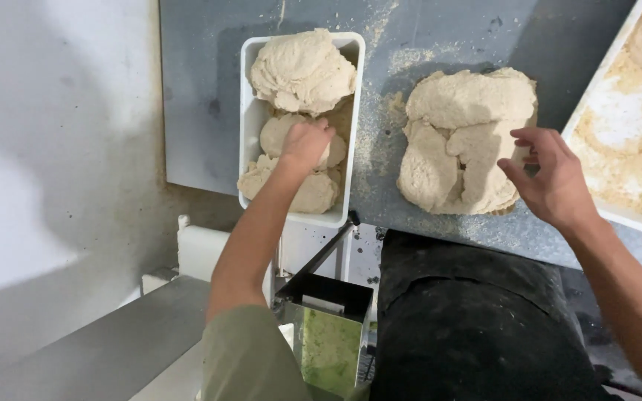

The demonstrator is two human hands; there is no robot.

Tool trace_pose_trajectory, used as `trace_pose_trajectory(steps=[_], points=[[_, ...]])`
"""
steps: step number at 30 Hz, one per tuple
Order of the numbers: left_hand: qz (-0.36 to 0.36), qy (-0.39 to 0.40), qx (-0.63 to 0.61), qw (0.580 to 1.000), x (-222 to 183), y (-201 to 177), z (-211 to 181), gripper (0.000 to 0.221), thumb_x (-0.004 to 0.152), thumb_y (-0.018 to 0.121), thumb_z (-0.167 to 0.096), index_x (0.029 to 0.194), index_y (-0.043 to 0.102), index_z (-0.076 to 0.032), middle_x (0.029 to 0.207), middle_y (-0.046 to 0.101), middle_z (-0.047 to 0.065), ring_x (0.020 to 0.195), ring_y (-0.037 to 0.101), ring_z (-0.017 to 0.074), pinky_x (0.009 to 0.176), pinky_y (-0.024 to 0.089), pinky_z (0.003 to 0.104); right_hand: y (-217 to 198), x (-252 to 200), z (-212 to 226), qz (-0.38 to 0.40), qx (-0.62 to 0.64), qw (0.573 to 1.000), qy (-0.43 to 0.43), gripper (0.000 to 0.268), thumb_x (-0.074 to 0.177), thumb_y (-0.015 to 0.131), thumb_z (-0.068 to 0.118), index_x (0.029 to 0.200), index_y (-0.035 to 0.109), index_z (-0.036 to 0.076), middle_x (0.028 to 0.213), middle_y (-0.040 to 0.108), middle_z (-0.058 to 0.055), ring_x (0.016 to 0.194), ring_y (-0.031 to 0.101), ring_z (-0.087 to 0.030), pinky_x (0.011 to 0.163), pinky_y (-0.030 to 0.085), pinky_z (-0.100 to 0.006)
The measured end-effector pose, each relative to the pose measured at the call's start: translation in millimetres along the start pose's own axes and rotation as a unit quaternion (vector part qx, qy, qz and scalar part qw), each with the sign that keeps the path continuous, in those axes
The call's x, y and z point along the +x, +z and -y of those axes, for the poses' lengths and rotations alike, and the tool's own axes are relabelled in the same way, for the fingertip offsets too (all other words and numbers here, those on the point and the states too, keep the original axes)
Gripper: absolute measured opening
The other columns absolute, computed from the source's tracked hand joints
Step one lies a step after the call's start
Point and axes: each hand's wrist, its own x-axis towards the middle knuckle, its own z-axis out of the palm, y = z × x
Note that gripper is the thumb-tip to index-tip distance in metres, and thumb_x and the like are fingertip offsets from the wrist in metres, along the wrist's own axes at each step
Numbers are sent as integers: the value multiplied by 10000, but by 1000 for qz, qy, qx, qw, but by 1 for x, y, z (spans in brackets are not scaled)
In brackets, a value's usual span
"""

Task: Organizing and stacking flattened dough pieces from a container onto a work surface.

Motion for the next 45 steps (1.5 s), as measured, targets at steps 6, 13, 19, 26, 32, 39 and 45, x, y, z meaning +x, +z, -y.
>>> trace_pose_trajectory(steps=[6,13,19,26,32,39,45], points=[[166,30,39,985,16,-62,4,525,766,864,-10,1238,744,-206,1616,475,137,1460,475,372,1126,479,452,-9,-24,-8,-31,22,999,-2,382,1034,700,103,1365,612,-66,1282,608,-255,1073,654,-374,886,589,-478],[139,35,13,990,13,-51,11,666,755,784,-26,1373,578,-164,1424,632,85,1071,714,291,865,601,432,-21,-28,-8,-61,34,998,3,331,1052,690,103,1345,643,-45,1291,625,-220,1083,655,-328,897,581,-458],[167,12,-8,986,0,-80,4,561,845,753,-22,1357,546,-119,1102,694,120,942,692,305,827,602,436,-14,-30,-5,-58,33,997,-36,321,1063,686,84,1341,613,-60,1268,615,-230,1024,668,-327,853,593,-455],[183,-280,-376,864,-61,-178,-5,678,970,366,22,1612,386,-193,1730,213,132,922,559,170,701,542,296,-20,-32,7,-48,41,998,-22,317,1056,682,90,1329,627,-61,1265,617,-228,994,680,-321,851,591,-441],[-54,-62,-173,982,-129,-132,57,185,832,857,-119,1002,788,-138,1249,688,43,1204,562,306,1067,421,509,-20,-32,5,-55,47,997,-39,317,1055,681,86,1335,618,-48,1231,621,-223,974,680,-314,853,592,-435],[-273,-25,-533,801,-156,-177,-40,238,922,868,-266,1043,733,-111,988,770,97,946,729,273,844,537,414,-5,-18,31,24,167,985,-32,737,798,884,125,1445,560,-16,1302,640,-289,1238,620,-501,1045,509,-627],[-185,-54,-850,491,-39,-137,-166,552,835,933,-245,1256,670,-2,1085,748,169,976,720,235,806,629,379,59,-10,-41,53,432,893,111,471,946,770,50,1362,558,-19,1052,682,-157,999,704,-278,954,576,-464]])
